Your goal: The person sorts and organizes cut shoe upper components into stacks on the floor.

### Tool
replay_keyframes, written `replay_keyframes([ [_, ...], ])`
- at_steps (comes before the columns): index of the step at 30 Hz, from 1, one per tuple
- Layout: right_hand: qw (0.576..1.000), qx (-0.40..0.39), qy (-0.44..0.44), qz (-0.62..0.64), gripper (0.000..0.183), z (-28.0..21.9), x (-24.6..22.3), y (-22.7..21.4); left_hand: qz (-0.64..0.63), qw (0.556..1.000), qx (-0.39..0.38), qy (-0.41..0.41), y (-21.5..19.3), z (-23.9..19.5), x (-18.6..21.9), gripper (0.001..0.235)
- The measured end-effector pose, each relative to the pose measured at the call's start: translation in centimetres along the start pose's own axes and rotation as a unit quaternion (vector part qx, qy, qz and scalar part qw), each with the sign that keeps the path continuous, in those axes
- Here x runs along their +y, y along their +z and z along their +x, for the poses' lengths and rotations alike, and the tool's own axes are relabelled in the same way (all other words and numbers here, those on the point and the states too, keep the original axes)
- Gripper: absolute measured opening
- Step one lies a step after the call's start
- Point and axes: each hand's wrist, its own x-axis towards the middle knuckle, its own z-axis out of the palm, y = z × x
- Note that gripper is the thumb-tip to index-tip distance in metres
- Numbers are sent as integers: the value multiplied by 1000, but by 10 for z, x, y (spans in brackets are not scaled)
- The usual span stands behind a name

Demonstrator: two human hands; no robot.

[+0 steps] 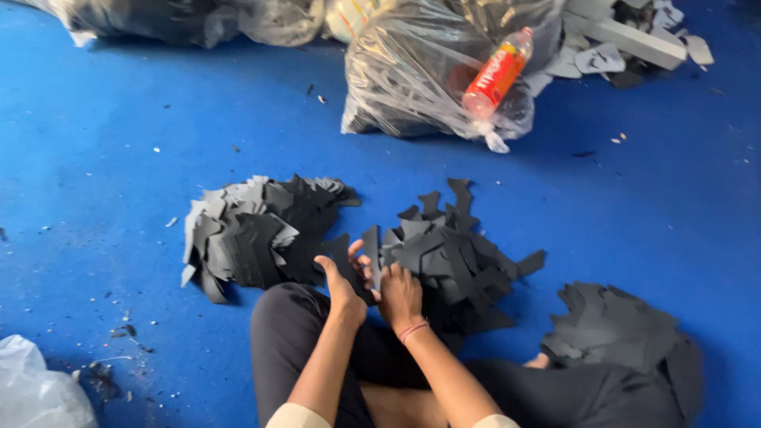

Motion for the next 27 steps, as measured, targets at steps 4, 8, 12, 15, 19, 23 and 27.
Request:
replay_keyframes([
  [4, 997, -36, 66, 18, 30, 4, -15, 3, -82, 994, -65, -31, -1, -7, 8, 108],
  [8, 985, -62, 125, 100, 23, -13, 6, -16, -112, 983, -128, -62, 8, -17, 15, 113],
  [12, 972, -84, 134, 175, 19, -42, 36, -66, -77, 978, -177, -74, 5, -20, 13, 110],
  [15, 906, -62, 254, 332, 26, -78, 68, -100, 2, 974, -213, -83, 0, -25, -1, 102],
  [19, 638, 39, 287, 714, 33, -132, 113, -95, 228, 923, -296, -92, 10, -50, -49, 77],
  [23, 646, 79, 275, 708, 32, -146, 122, -75, 289, 876, -373, -95, 23, -94, -102, 41],
  [27, 559, 79, 368, 739, 33, -134, 88, -77, 266, 906, -313, -107, 21, -114, -110, 25],
])
